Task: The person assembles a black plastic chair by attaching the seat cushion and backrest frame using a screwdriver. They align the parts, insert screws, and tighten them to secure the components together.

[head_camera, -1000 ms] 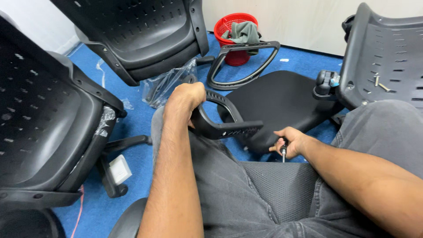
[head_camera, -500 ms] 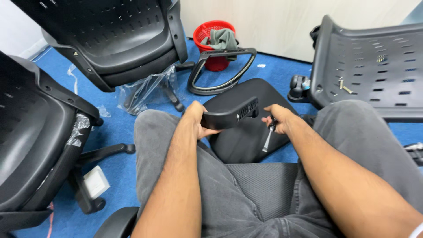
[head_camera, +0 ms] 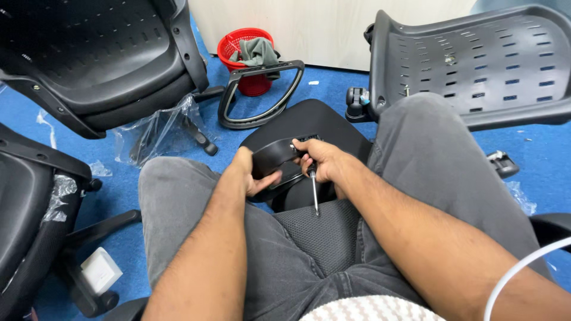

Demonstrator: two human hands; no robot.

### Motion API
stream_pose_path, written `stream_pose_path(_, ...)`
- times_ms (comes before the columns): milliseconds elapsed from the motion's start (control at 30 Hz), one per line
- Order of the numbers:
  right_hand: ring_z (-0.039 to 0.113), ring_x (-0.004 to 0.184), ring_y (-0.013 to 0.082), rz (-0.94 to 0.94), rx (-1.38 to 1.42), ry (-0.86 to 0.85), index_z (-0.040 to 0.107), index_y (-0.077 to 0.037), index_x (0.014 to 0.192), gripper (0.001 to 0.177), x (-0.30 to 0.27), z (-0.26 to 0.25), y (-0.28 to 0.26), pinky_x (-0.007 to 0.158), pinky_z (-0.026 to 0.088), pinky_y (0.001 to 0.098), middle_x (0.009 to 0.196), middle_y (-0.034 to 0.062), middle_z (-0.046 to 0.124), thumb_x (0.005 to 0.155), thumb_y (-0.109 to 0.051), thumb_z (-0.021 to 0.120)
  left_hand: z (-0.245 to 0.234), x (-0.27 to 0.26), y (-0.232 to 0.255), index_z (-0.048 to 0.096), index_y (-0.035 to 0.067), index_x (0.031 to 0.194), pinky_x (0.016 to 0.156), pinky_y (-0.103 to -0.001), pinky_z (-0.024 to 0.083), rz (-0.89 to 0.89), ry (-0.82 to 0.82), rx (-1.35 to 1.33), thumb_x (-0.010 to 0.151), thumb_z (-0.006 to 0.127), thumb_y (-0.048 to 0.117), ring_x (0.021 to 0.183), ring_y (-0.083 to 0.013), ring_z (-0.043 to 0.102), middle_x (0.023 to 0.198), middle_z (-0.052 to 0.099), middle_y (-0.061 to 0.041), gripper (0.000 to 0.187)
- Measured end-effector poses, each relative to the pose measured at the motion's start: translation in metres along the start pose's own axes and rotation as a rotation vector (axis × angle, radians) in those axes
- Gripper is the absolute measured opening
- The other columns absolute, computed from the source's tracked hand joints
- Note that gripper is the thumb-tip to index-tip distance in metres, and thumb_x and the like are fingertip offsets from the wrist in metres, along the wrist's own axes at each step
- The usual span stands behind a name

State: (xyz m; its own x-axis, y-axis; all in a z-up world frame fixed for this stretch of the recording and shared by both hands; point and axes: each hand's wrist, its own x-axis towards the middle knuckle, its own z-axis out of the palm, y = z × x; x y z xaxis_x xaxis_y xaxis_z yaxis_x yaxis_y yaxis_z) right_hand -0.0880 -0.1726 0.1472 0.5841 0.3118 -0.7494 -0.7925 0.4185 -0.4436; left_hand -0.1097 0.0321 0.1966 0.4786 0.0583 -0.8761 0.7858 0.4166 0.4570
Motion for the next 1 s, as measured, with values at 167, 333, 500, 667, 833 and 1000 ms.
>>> stream_pose_path(167, 0.043, 0.048, 0.0013, -0.025, 0.062, -0.026, 0.056, -0.004, 0.085, 0.028, 0.011, -0.01, -0.005, 0.037, 0.038, 0.0134, 0.071, 0.0019, 0.055, 0.096, -0.024, 0.073, 0.018, -0.023, 0.015, 0.061, -0.008, 0.136, 0.106, -0.046, 0.049, 0.589, 0.403, 0.977, 0.088, 0.063, 0.065, 0.124, -0.0392, 0.06, 0.137, 0.061, -0.029, 0.087)
stream_pose_path(333, 0.042, 0.044, 0.0032, 0.011, 0.031, -0.086, 0.055, -0.011, 0.079, 0.028, 0.026, -0.004, 0.012, 0.039, 0.042, 0.0174, 0.063, -0.0039, 0.049, 0.093, -0.024, 0.075, 0.033, -0.025, 0.007, 0.067, -0.012, 0.125, 0.097, -0.045, 0.052, 0.57, -0.167, 1.019, 0.071, 0.077, 0.067, 0.113, -0.0333, 0.068, 0.12, 0.07, -0.026, 0.095)
stream_pose_path(500, 0.047, 0.044, 0.0022, 0.072, -0.022, -0.182, 0.058, -0.009, 0.078, 0.03, 0.024, -0.002, 0.02, 0.039, 0.039, 0.013, 0.064, -0.0036, 0.054, 0.094, -0.028, 0.074, 0.027, -0.01, 0.007, 0.073, -0.005, 0.104, 0.082, -0.046, 0.06, 0.282, -0.177, 1.071, 0.07, 0.093, 0.034, 0.093, -0.0256, 0.074, 0.1, 0.078, -0.016, 0.055)
stream_pose_path(667, 0.045, 0.044, 0.0009, 0.008, -0.114, -0.093, 0.064, -0.009, 0.084, 0.021, 0.003, 0.009, 0.017, 0.039, 0.038, 0.0131, 0.065, -0.0049, 0.057, 0.092, -0.026, 0.074, 0.03, 0.014, 0.007, 0.078, 0.011, 0.098, 0.072, -0.03, 0.056, 0.113, -0.405, 0.971, 0.074, 0.087, 0.027, 0.078, -0.0108, 0.072, 0.092, 0.079, -0.002, 0.031)
stream_pose_path(833, 0.045, 0.045, 0.003, -0.298, -0.372, 0.286, 0.064, -0.002, 0.083, 0.04, -0.04, 0.021, -0.006, 0.039, 0.037, 0.0167, 0.063, -0.0002, 0.058, 0.088, -0.038, 0.081, 0.029, 0.036, 0.016, 0.076, 0.006, 0.095, 0.063, -0.035, 0.055, 0.163, -0.3, 0.812, 0.078, 0.084, 0.016, 0.069, -0.018, 0.071, 0.086, 0.078, -0.008, 0.022)
stream_pose_path(1000, 0.046, 0.042, 0.0078, -0.409, -0.837, 0.286, 0.068, -0.004, 0.074, 0.039, -0.065, 0.028, -0.021, 0.037, 0.036, 0.0208, 0.059, 0.0039, 0.056, 0.085, -0.039, 0.083, 0.034, 0.033, 0.02, 0.076, 0.001, 0.099, 0.062, -0.037, 0.057, 0.177, -0.348, 0.769, 0.072, 0.088, 0.014, 0.075, -0.0234, 0.071, 0.094, 0.077, -0.014, 0.033)
